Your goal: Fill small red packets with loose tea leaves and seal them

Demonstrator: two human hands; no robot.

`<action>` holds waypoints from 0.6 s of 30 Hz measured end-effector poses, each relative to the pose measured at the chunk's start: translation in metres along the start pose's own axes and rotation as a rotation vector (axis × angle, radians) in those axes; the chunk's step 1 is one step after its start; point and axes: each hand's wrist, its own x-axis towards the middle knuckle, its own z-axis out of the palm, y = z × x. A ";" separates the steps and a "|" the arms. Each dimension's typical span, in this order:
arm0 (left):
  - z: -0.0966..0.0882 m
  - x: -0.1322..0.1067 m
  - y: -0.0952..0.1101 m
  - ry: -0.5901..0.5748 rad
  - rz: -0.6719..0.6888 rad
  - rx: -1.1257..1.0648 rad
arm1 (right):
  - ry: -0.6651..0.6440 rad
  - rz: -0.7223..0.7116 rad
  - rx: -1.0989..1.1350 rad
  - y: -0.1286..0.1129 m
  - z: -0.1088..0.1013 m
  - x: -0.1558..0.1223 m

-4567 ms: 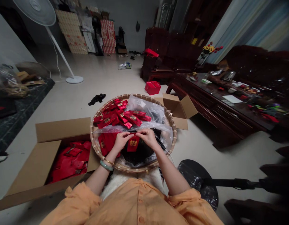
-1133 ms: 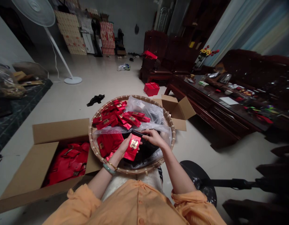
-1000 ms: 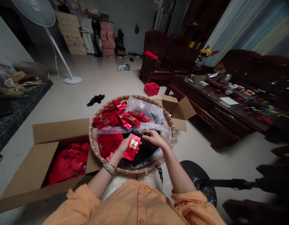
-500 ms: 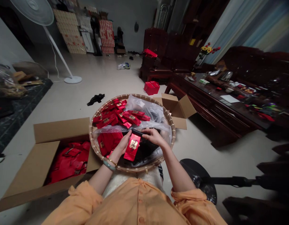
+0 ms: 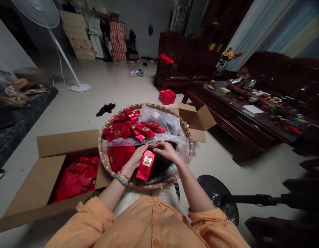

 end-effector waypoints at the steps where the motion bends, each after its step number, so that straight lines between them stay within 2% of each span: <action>1: -0.001 0.000 0.000 -0.001 -0.005 0.001 | 0.004 0.001 -0.013 -0.002 0.001 0.000; 18: 0.003 -0.002 0.002 0.013 -0.003 -0.045 | 0.010 -0.046 -0.053 -0.007 0.000 -0.003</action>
